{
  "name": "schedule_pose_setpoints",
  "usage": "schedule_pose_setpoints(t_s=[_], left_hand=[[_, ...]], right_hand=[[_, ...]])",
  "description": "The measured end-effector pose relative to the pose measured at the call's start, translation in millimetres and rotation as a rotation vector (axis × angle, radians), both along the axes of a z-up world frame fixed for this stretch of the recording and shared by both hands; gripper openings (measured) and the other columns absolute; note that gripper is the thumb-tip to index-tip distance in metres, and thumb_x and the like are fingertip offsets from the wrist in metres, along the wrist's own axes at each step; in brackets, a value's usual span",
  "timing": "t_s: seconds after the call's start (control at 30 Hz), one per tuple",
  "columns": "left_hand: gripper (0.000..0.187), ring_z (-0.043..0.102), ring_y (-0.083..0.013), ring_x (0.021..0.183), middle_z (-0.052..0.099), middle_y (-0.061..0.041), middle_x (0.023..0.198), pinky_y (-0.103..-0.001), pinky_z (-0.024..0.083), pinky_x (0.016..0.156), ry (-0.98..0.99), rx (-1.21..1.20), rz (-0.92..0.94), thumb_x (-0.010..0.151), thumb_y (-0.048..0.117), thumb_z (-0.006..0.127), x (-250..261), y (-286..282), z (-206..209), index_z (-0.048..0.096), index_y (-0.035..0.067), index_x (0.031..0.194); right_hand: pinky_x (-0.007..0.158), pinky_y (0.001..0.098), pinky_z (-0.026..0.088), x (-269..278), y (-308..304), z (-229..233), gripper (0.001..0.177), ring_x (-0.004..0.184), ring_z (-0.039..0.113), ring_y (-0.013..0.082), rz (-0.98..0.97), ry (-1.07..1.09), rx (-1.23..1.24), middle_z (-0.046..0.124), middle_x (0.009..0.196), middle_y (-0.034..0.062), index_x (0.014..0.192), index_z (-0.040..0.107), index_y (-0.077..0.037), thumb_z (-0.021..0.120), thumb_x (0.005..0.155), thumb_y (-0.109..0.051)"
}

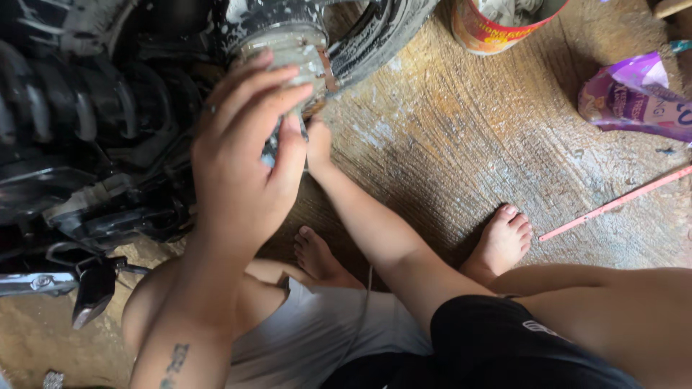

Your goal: The person scrubs a motorcycle wheel with a brush and soapy water, then wipes the area with a cloth and continues scrubbing different parts of the rim and tire.

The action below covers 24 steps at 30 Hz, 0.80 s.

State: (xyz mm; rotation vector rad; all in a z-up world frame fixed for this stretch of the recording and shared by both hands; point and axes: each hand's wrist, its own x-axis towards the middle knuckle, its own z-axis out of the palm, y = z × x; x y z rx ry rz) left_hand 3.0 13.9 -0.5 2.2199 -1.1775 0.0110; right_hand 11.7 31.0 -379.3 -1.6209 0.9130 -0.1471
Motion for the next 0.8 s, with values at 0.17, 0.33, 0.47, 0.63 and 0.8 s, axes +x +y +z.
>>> schedule_pose_setpoints(t_s=[0.17, 0.33, 0.47, 0.63, 0.8], left_hand=[[0.021, 0.060, -0.0291, 0.136, 0.067, -0.010, 0.131, -0.038, 0.050, 0.118, -0.006, -0.020, 0.016, 0.102, -0.004, 0.065, 4, -2, 1, 0.070, 0.003, 0.121], [0.027, 0.060, -0.0300, 0.133, 0.066, -0.012, 0.133, -0.039, 0.051, 0.114, 0.000, -0.001, 0.017, 0.097, -0.007, 0.063, -6, 5, 11, 0.069, 0.002, 0.122], [0.022, 0.060, -0.0296, 0.136, 0.067, -0.011, 0.130, -0.040, 0.050, 0.118, -0.018, -0.015, 0.008, 0.100, -0.005, 0.065, -4, -3, 12, 0.069, 0.002, 0.120], [0.023, 0.060, -0.0295, 0.136, 0.067, -0.011, 0.131, -0.039, 0.050, 0.117, -0.013, -0.005, 0.010, 0.098, -0.006, 0.064, -6, -5, 8, 0.070, 0.003, 0.119], [0.022, 0.061, -0.0286, 0.135, 0.067, -0.010, 0.130, -0.038, 0.050, 0.116, 0.005, 0.017, 0.012, 0.099, -0.005, 0.065, -14, -1, 10, 0.071, 0.004, 0.118]], right_hand=[[0.089, 0.0445, 0.054, -5, -58, 42, 0.045, 0.104, 0.071, 0.0342, -0.441, -0.475, 0.019, 0.072, 0.113, 0.0241, 0.124, 0.057, 0.004, 0.061, 0.101, -0.034], [0.088, 0.0429, 0.056, -2, -89, 46, 0.045, 0.093, 0.073, 0.0341, -0.555, -0.122, 0.006, 0.075, 0.102, 0.0233, 0.113, 0.060, 0.004, 0.070, 0.100, -0.038], [0.090, 0.0463, 0.053, -4, -56, 16, 0.053, 0.103, 0.069, 0.0407, -0.343, -0.289, -0.158, 0.071, 0.110, 0.0265, 0.125, 0.055, 0.004, 0.070, 0.099, -0.040], [0.089, 0.0469, 0.055, -10, -103, 39, 0.054, 0.097, 0.072, 0.0390, -0.401, -0.193, -0.214, 0.073, 0.106, 0.0224, 0.119, 0.058, 0.000, 0.072, 0.096, -0.047], [0.078, 0.0468, 0.055, -21, -191, 99, 0.070, 0.085, 0.070, 0.0381, -0.369, -0.029, -0.528, 0.072, 0.100, 0.0192, 0.135, 0.049, -0.004, 0.069, 0.094, -0.057]])
